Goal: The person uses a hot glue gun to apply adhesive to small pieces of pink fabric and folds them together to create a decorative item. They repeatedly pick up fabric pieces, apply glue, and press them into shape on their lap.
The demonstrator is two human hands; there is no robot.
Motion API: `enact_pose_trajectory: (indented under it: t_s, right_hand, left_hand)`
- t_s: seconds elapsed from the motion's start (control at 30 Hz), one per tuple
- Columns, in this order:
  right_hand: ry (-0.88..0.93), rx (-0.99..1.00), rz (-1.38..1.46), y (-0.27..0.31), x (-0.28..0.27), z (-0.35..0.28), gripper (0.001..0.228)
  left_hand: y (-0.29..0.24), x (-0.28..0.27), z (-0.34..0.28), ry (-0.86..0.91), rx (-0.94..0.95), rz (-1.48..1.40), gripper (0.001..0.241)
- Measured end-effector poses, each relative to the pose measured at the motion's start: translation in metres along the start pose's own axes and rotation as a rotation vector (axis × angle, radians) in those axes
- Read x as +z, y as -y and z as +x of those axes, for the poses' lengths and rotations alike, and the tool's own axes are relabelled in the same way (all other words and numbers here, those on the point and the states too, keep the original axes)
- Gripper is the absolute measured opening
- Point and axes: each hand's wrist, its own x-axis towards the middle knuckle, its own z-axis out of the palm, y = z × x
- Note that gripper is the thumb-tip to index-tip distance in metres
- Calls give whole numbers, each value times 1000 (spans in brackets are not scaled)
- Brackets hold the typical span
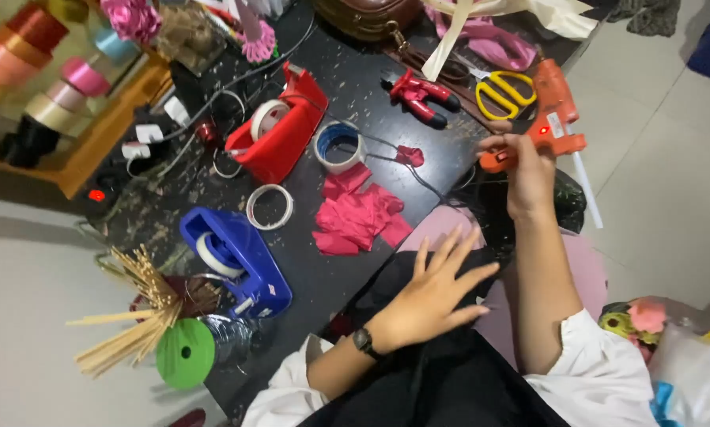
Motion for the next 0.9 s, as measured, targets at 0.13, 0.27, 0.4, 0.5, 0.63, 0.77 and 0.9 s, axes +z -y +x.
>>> enact_pose_trajectory:
  t_s: [0.13,0.27,0.4,0.5,0.63,0.77,0.9]
  right_hand:
    - [-84,20,24,4,-6,9,14]
    - [-144,-36,-149,9,-21,13,32]
    - [-115,-155,-266,16,-27,13,42]
    - [-31,-235,-163,11,-31,13,31]
    - [128,-309,-171,22,-24,-3,43]
    - [89,-466,-125,16,-27,0,40]
    - [76,-429,3,7,-20,1,36]
  left_hand:
    - [28,41,3,-139,-1,251,65]
    - [35,50,4,-197,41,549,69]
    - [61,62,4,-244,201,364,36]
    - [62,8,-2,-363,237,-204,19]
    - [102,-16,-17,-525,39,-58,18]
    - [137,-35,-30,-513,-324,165,21]
    - [158,-29,-32,-355,-433,264,48]
